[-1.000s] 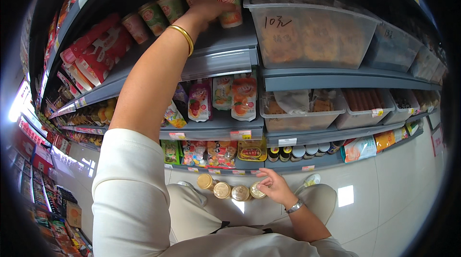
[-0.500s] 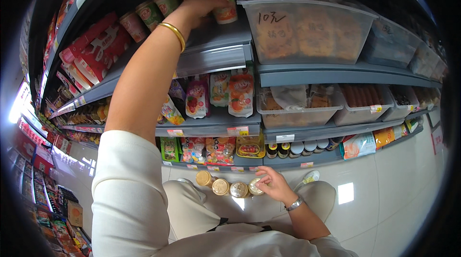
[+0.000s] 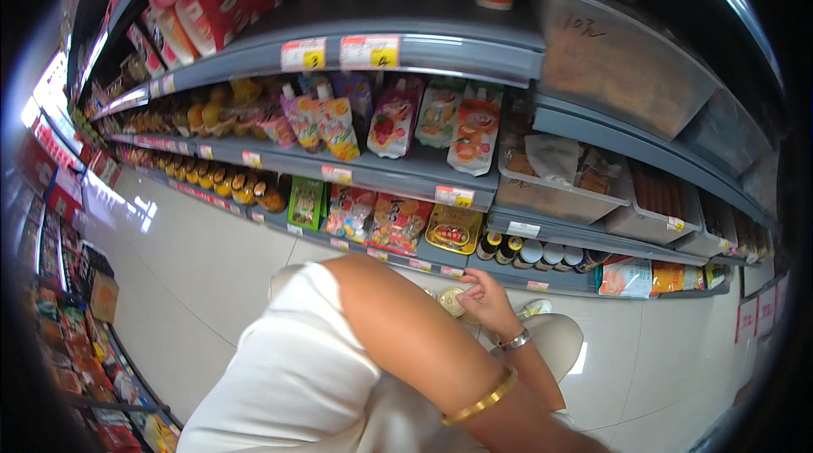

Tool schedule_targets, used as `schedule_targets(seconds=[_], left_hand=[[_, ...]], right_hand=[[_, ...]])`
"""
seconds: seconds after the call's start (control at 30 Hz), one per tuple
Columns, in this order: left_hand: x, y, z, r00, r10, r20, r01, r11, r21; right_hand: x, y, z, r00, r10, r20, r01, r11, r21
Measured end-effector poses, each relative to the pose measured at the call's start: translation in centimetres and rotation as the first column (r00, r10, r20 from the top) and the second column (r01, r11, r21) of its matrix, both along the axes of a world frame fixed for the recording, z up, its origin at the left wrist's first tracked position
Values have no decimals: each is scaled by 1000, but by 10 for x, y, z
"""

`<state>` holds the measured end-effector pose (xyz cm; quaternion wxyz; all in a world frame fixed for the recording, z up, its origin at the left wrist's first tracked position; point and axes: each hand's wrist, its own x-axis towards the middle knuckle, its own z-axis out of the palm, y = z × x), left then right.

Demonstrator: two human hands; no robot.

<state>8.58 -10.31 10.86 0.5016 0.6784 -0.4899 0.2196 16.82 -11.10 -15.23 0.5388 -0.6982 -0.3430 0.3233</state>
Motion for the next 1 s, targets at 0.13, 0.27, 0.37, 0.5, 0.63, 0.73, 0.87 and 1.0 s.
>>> schedule_targets(seconds=[0.13, 0.27, 0.37, 0.5, 0.63, 0.73, 0.87, 1.0], left_hand=[[-16, -46, -26, 992, -14, 129, 28, 994, -102], [-24, -75, -41, 974, 48, 221, -12, 987, -163], [-27, -89, -44, 959, 106, 262, -55, 979, -197], [-27, -95, -45, 949, 158, 273, -99, 971, -217], [-27, -98, -50, 948, 171, 270, -114, 970, -214], [-26, -99, -52, 944, 178, 277, -116, 968, -224], [-26, -101, -53, 947, 177, 268, -118, 968, -221], [-24, -105, -54, 949, 169, 268, -116, 973, -201]], right_hand=[[0, -5, -5, 999, -26, 34, 27, 999, -25], [-1, -4, -10, 999, -29, 44, 31, 999, -44], [-3, -2, -10, 997, 2, 72, 2, 998, -65], [-6, 1, -9, 993, 46, 109, -38, 997, -74], [-7, 2, -11, 991, 69, 118, -59, 995, -81], [-8, 0, -15, 989, 98, 115, -87, 991, -101], [-13, 0, -22, 987, 147, 71, -137, 982, -126], [-16, 2, -30, 974, 207, 89, -192, 969, -158]])
